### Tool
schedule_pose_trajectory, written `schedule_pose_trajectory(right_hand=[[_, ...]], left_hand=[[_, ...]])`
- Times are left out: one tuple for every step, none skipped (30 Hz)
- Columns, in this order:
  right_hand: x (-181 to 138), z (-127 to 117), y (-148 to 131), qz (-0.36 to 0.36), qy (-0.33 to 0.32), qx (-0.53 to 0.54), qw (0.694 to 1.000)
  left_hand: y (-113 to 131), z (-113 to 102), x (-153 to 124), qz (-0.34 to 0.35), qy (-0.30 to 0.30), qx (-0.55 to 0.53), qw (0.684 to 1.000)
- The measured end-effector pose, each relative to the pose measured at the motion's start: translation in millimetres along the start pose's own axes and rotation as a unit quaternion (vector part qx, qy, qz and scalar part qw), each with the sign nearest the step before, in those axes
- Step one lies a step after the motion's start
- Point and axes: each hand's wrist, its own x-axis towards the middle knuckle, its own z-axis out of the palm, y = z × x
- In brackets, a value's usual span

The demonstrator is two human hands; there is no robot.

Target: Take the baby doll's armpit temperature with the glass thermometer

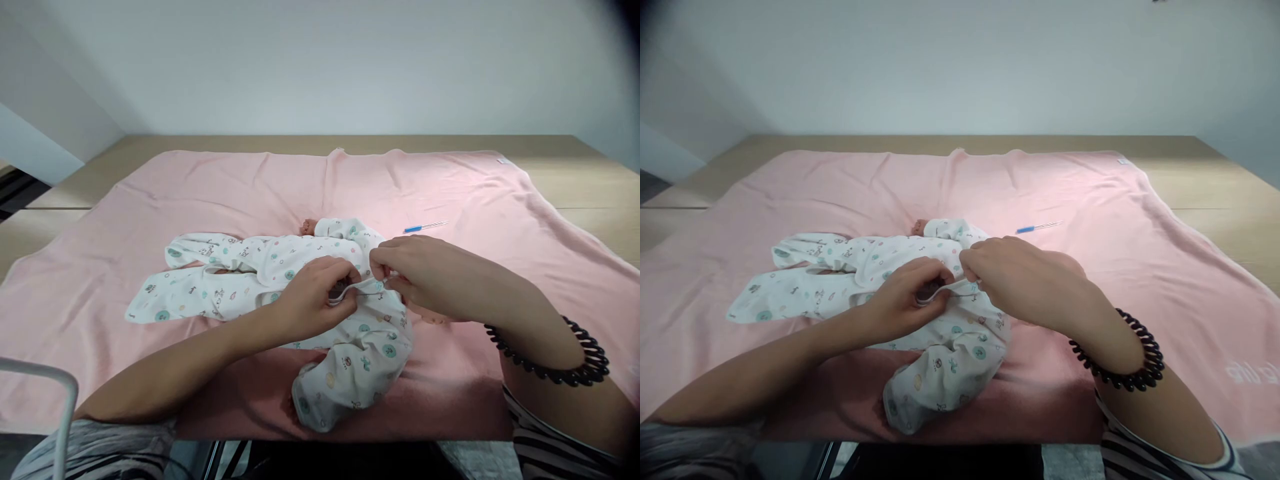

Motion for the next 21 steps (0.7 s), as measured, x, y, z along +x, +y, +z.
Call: schedule_pose_trajectory(right_hand=[[0, 0, 0, -0.004, -0.003, 0.0, 1.0], [1, 0, 0, -0.007, -0.003, 0.001, 1.0], [1, 1, 0, -0.008, -0.001, 0.001, 1.0], [1, 1, 1, -0.008, 0.001, 0.002, 1.0], [1, 2, 1, -0.008, 0.003, 0.002, 1.0], [2, 2, 2, -0.007, 0.004, 0.002, 1.0], [2, 3, 2, -0.007, 0.004, 0.001, 1.0], [2, 3, 2, -0.008, 0.004, 0.0, 1.0], [3, 4, 2, -0.009, 0.003, -0.003, 1.0], [3, 4, 2, -0.011, 0.002, -0.007, 1.0], [3, 5, 1, -0.013, 0.002, -0.012, 1.0], [3, 5, 0, -0.015, 0.001, -0.017, 1.0], [3, 5, -2, -0.018, 0.001, -0.024, 1.0], [3, 6, -4, -0.021, 0.003, -0.031, 0.999], [3, 6, -6, -0.023, 0.006, -0.037, 0.999], [3, 6, -8, -0.025, 0.009, -0.042, 0.999], [3, 6, -10, -0.025, 0.011, -0.046, 0.999], [2, 6, -11, -0.025, 0.014, -0.049, 0.998], [2, 6, -12, -0.025, 0.017, -0.05, 0.998], [2, 6, -13, -0.026, 0.02, -0.05, 0.998], [1, 6, -13, -0.028, 0.026, -0.051, 0.998]], left_hand=[[0, 0, 0, -0.001, -0.001, -0.001, 1.0], [0, 0, 0, -0.002, -0.002, -0.002, 1.0], [0, 0, 0, -0.002, -0.003, -0.003, 1.0], [0, 0, 0, -0.002, -0.004, -0.004, 1.0], [0, 0, 0, -0.001, -0.004, -0.005, 1.0], [0, 0, 0, 0.0, -0.003, -0.006, 1.0], [0, 0, 0, 0.001, -0.003, -0.007, 1.0], [1, 0, 1, 0.001, -0.003, -0.008, 1.0], [1, 0, 1, 0.0, -0.003, -0.008, 1.0], [1, 0, 1, -0.001, -0.005, -0.007, 1.0], [2, 0, 1, -0.002, -0.007, -0.007, 1.0], [2, 0, 1, -0.002, -0.008, -0.007, 1.0], [2, -1, 1, -0.001, -0.009, -0.007, 1.0], [2, 0, 1, 0.0, -0.007, -0.006, 1.0], [2, 0, 0, 0.002, -0.006, -0.006, 1.0], [1, 0, 0, 0.004, -0.004, -0.005, 1.0], [1, 0, 0, 0.007, -0.001, -0.004, 1.0], [0, 0, 0, 0.009, 0.001, -0.004, 1.0], [0, 0, 0, 0.012, 0.003, -0.005, 1.0], [0, 1, 0, 0.013, 0.003, -0.006, 1.0], [0, 1, 0, 0.014, 0.002, -0.007, 1.0]])
